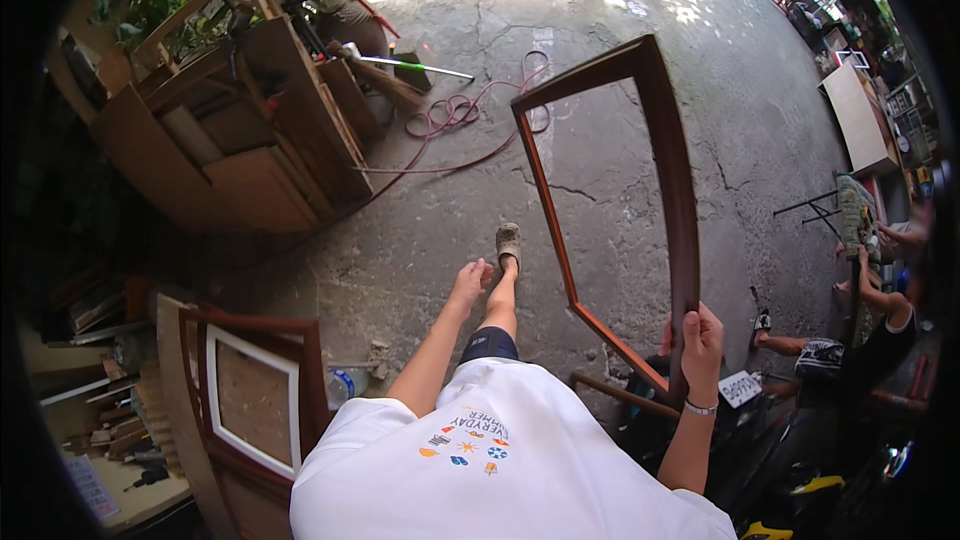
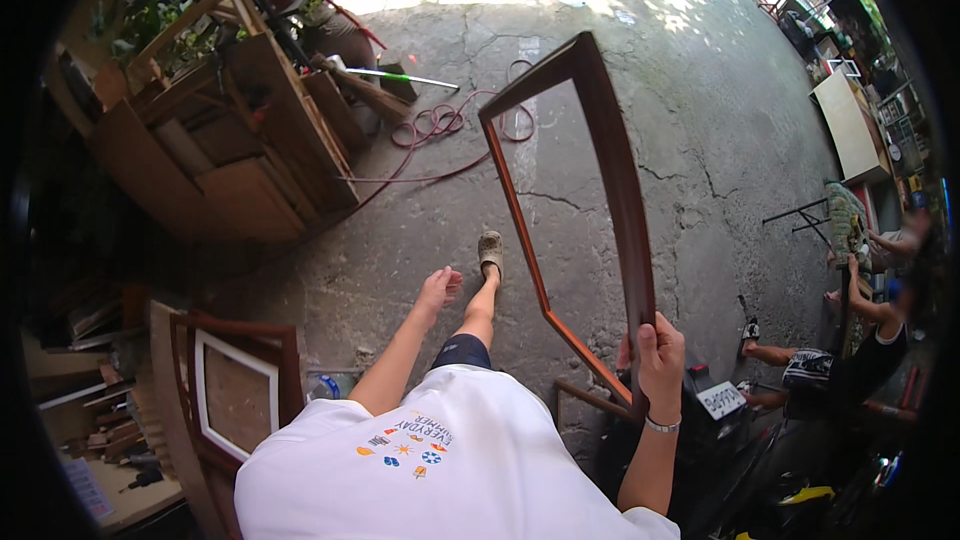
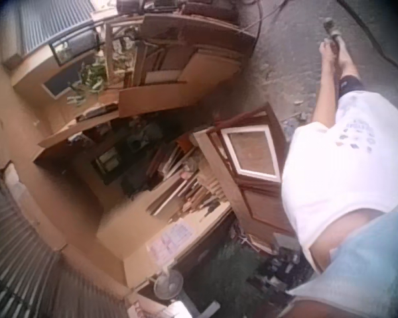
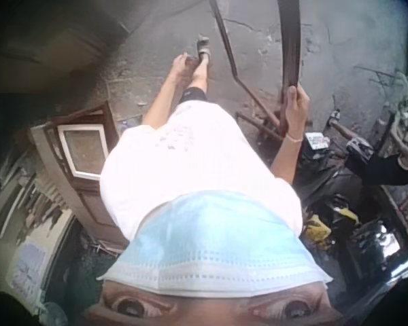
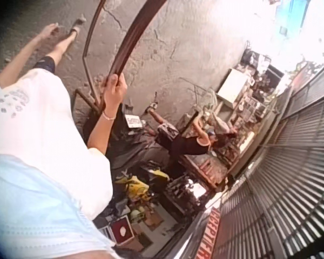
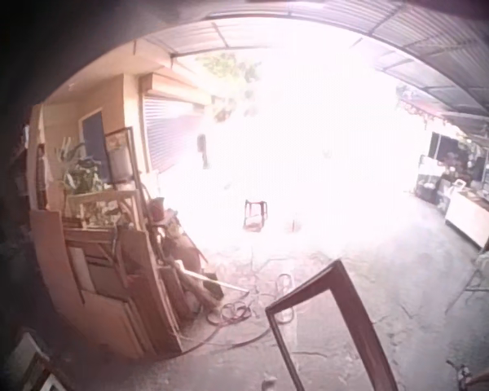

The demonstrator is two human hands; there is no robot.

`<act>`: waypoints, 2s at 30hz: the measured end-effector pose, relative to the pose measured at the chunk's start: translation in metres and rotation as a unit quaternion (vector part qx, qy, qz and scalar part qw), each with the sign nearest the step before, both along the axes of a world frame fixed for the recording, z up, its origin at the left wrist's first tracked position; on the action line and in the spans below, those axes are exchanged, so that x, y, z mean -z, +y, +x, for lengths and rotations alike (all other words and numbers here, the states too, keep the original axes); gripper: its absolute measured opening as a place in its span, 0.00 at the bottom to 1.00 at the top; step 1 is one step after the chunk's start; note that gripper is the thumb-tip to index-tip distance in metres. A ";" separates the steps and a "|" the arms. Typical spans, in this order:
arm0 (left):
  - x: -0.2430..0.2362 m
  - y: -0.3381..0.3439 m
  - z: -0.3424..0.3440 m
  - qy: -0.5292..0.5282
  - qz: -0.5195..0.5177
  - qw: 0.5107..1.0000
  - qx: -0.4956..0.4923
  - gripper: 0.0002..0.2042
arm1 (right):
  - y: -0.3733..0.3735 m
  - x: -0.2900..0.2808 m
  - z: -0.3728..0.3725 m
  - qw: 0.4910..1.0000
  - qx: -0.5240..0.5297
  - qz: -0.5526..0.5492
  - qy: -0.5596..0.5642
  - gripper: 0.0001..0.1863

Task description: The person uses a spray gun to apply a reddish-brown finish to wooden frames. They move the frames between a stand and a workbench, flip them to coat both sides, and handle them by hand during the process.

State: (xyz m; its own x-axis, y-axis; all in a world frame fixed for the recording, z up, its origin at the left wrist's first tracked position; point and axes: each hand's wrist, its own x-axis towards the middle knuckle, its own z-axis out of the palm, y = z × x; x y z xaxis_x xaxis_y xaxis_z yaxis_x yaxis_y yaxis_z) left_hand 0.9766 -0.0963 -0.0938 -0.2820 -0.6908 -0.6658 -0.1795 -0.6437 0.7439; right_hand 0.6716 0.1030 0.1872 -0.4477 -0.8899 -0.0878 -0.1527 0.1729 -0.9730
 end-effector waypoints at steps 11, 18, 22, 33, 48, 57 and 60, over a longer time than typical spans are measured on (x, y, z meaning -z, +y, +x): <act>-0.036 -0.361 -0.309 0.323 0.013 0.945 0.054 0.38 | -0.285 -0.061 -0.263 0.974 0.096 -0.134 -0.156 0.33; -0.050 -0.523 -0.456 0.209 0.012 0.978 -0.027 0.32 | -0.463 0.014 -0.453 0.965 0.211 -0.031 -0.151 0.34; -0.066 -0.641 -0.533 0.123 0.006 0.992 -0.018 0.27 | -0.580 0.103 -0.575 0.946 0.208 0.019 -0.246 0.33; -0.152 -0.923 -0.643 0.084 -0.002 0.996 -0.042 0.14 | -0.916 0.250 -0.714 0.946 0.111 0.264 -0.154 0.25; -0.295 -1.337 -0.866 0.263 -0.187 0.943 0.078 0.36 | -1.394 0.286 -0.828 0.894 0.088 0.256 -0.358 0.14; -0.190 -1.648 -0.856 0.313 -0.170 0.927 -0.120 0.31 | -1.769 0.311 -0.883 0.964 0.073 0.174 -0.187 0.14; -0.061 -1.782 -0.830 0.325 -0.094 0.899 -0.279 0.21 | -1.922 0.369 -0.887 0.972 0.121 0.114 -0.163 0.16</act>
